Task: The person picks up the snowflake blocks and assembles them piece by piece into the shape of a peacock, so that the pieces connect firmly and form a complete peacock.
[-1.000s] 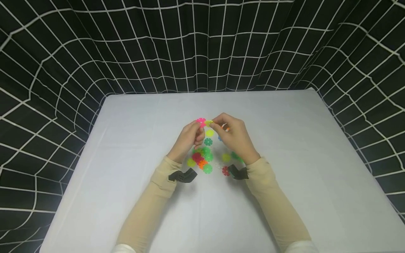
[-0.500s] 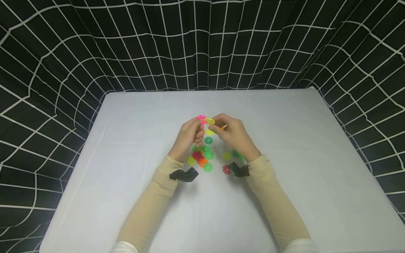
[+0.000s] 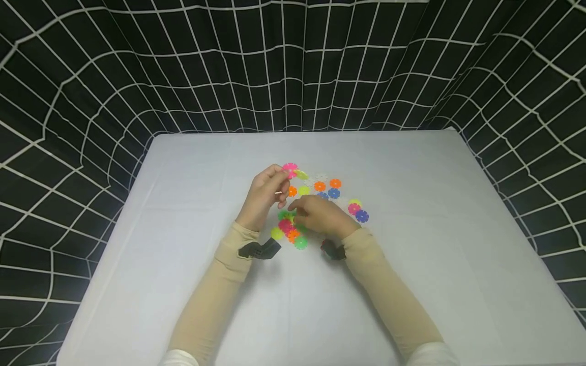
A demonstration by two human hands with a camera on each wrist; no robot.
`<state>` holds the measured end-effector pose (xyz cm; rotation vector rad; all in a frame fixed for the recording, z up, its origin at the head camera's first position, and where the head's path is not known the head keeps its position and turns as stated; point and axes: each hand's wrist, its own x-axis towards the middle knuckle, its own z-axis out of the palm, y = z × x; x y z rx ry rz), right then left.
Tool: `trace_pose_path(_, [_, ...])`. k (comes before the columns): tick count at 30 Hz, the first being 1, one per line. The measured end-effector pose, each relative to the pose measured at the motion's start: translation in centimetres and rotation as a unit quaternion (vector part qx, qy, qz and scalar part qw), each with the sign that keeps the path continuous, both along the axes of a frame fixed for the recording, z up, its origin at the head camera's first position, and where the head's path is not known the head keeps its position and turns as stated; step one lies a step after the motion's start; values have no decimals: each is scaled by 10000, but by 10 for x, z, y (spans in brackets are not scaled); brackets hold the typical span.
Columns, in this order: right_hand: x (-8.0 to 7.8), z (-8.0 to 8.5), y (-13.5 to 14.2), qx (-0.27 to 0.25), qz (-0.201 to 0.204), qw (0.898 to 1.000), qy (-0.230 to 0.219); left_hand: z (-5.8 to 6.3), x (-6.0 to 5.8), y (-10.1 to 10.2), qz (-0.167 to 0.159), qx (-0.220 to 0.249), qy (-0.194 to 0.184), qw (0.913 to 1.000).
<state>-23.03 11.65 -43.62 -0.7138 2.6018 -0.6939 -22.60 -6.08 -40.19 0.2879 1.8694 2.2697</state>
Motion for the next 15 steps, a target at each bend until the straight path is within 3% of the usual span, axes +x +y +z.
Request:
trace_pose_path(6, [8, -11, -14, 427, 245, 9977, 460, -1, 0, 0, -38, 71, -71, 9999])
trace_pose_path(11, [7, -13, -15, 343, 28, 9964, 778, -1, 0, 1, -80, 118, -135, 9998])
trace_pose_path(15, [1, -3, -5, -98, -448, 9969, 636, -1, 0, 2, -71, 142, -118, 9998])
